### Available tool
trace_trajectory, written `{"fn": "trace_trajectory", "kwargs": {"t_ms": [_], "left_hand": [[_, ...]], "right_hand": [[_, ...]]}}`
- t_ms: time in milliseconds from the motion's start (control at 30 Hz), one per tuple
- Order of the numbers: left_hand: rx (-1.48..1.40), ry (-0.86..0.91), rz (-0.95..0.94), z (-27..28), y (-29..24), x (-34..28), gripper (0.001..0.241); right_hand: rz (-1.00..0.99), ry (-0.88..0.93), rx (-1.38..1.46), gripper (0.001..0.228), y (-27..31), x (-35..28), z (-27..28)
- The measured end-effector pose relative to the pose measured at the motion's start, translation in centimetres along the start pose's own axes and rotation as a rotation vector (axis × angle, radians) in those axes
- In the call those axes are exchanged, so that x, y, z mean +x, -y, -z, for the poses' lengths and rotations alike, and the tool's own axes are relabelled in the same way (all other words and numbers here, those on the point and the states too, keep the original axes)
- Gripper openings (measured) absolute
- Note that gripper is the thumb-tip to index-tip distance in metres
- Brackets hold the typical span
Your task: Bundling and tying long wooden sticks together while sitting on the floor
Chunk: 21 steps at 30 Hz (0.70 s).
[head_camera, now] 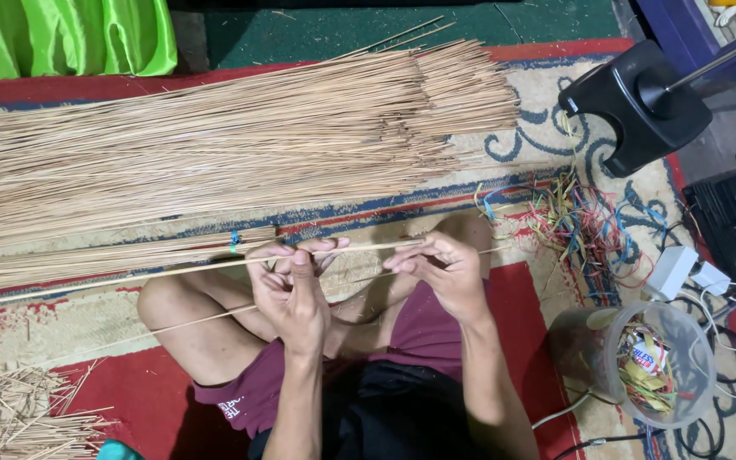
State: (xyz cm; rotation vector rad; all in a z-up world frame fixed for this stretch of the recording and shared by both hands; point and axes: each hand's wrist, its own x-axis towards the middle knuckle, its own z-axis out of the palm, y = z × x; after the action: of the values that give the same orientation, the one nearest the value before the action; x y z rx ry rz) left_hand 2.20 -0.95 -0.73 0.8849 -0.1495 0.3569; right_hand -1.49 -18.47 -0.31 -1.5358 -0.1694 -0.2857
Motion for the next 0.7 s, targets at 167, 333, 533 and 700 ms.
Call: {"fn": "trace_trajectory", "kwargs": {"t_ms": [167, 333, 533, 700], "left_hand": [[0.008, -0.023, 0.026, 0.0, -0.2, -0.2, 0.014], [0.004, -0.025, 0.016, 0.1, -0.1, -0.1, 0.014], [0.103, -0.012, -0.013, -0.3, 0.3, -0.4, 0.011], [0.166, -0.016, -0.029, -1.4, -0.3, -0.6, 0.010]], "right_hand": [[0.034, -0.161, -0.055, 0.021, -0.2, -0.3, -0.2], [-0.008, -0.246, -0.003, 0.022, -0.7, 0.0, -1.6], [-0.102, -0.441, 0.113, 0.025, -1.7, 0.5, -3.1], [-0.093, -0.552, -0.051, 0.020, -0.5, 0.8, -4.2]]}}
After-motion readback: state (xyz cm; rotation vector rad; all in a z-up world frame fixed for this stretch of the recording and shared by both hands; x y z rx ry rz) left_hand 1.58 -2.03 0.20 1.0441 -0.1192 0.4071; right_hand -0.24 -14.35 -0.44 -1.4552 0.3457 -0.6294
